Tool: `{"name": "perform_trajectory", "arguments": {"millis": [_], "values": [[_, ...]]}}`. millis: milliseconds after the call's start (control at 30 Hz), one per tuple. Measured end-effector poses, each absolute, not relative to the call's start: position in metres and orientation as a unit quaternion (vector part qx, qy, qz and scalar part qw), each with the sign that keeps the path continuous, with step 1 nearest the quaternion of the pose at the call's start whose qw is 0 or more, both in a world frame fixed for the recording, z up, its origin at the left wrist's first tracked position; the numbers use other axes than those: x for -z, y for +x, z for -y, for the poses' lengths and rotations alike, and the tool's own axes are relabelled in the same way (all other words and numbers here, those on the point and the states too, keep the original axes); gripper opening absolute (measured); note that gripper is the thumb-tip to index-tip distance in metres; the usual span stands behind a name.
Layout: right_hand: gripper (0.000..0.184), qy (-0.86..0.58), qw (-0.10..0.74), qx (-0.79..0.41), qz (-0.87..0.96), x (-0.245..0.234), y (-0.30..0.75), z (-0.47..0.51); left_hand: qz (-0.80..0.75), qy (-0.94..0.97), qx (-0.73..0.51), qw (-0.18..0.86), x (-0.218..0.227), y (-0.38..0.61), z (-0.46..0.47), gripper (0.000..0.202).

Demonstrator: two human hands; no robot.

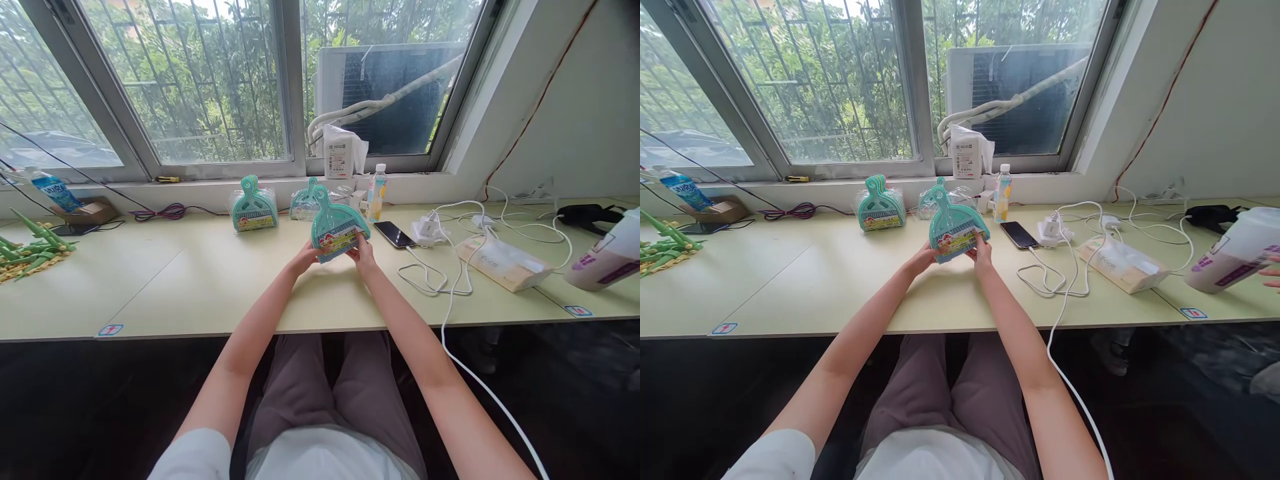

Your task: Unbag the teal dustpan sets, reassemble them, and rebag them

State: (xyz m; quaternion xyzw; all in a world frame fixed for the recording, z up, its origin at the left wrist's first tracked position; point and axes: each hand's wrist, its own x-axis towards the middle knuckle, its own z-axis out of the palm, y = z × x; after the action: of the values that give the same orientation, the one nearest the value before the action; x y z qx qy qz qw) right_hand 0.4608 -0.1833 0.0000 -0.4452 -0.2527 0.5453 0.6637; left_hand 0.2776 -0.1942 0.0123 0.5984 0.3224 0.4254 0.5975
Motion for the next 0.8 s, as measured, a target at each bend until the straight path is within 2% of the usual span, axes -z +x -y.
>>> {"name": "perform_trajectory", "arguments": {"millis": [200,367,600,667,800], "values": [[0.032,-0.409,0.630,-0.574,0.326,0.003,0.460,0.180,-0.310,0.589,-0.437,0.605,-0.014,0.274,0.193,0.066],[0.020,-0.416,0.634,-0.580,0.296,-0.001,0.461,0.183,-0.316,0.589,-0.435,0.603,-0.011,0.273,0.190,0.068],[0.034,-0.443,0.635,-0.569,0.275,-0.005,0.465,0.184,-0.318,0.602,-0.433,0.591,-0.007,0.278,0.187,0.070],[0.035,-0.417,0.637,-0.568,0.312,-0.005,0.464,0.184,-0.311,0.596,-0.445,0.591,-0.007,0.277,0.185,0.069],[0.024,-0.335,0.632,-0.576,0.395,-0.006,0.460,0.188,-0.289,0.581,-0.470,0.598,-0.008,0.271,0.181,0.063]]}}
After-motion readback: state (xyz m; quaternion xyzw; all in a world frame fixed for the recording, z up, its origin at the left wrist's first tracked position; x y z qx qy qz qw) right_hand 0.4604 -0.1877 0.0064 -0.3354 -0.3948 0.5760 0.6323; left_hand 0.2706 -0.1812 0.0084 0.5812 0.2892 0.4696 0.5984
